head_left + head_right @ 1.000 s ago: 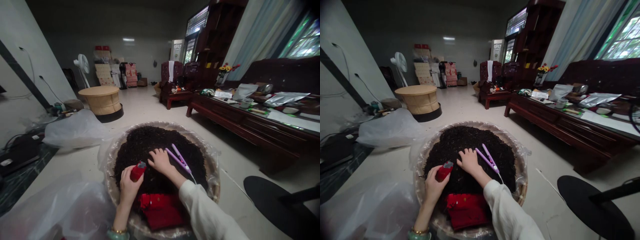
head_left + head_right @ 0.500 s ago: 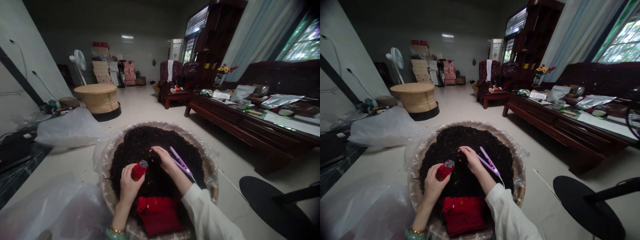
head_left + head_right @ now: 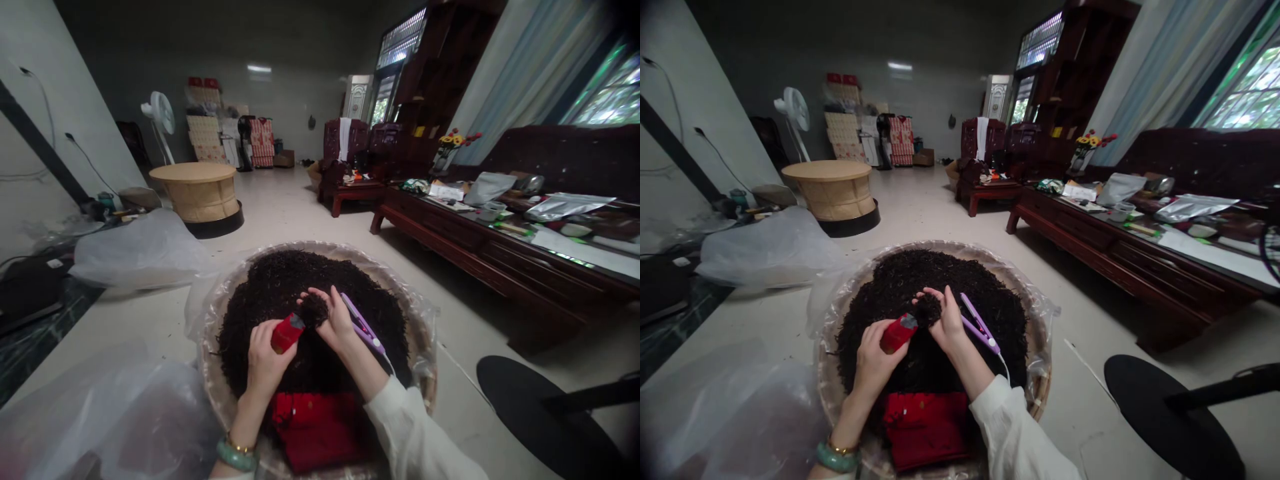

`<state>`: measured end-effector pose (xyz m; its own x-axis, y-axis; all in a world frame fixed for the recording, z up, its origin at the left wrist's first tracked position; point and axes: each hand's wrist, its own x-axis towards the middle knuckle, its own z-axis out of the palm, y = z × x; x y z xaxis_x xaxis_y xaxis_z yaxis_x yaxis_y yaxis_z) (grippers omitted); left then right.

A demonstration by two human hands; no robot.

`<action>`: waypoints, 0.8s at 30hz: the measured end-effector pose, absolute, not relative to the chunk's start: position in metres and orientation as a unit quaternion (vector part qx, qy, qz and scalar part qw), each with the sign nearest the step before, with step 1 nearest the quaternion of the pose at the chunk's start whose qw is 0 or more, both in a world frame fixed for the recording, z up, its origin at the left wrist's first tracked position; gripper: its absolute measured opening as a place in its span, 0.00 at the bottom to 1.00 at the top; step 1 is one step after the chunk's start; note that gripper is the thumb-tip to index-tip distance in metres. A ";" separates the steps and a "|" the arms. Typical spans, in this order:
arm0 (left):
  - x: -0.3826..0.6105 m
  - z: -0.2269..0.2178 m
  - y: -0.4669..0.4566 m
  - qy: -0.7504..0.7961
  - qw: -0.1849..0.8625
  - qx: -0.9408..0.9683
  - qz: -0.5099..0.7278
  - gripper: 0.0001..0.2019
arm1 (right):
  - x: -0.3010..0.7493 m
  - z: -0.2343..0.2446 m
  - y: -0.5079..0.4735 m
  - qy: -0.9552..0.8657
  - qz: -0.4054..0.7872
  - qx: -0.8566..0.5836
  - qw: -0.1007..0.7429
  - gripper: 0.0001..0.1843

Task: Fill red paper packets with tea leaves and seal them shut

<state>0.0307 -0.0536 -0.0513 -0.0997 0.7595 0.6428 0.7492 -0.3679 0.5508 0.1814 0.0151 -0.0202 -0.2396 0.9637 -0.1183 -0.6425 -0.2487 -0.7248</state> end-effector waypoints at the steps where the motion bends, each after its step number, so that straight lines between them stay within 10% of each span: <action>1: 0.032 -0.050 -0.053 0.561 0.005 0.671 0.484 0.14 | 0.179 -0.017 0.012 -0.279 0.734 -0.286 0.549 0.25; 24: 0.039 -0.052 -0.045 0.564 -0.018 0.666 0.488 0.15 | 0.184 0.005 0.005 -0.497 0.613 -0.329 0.519 0.33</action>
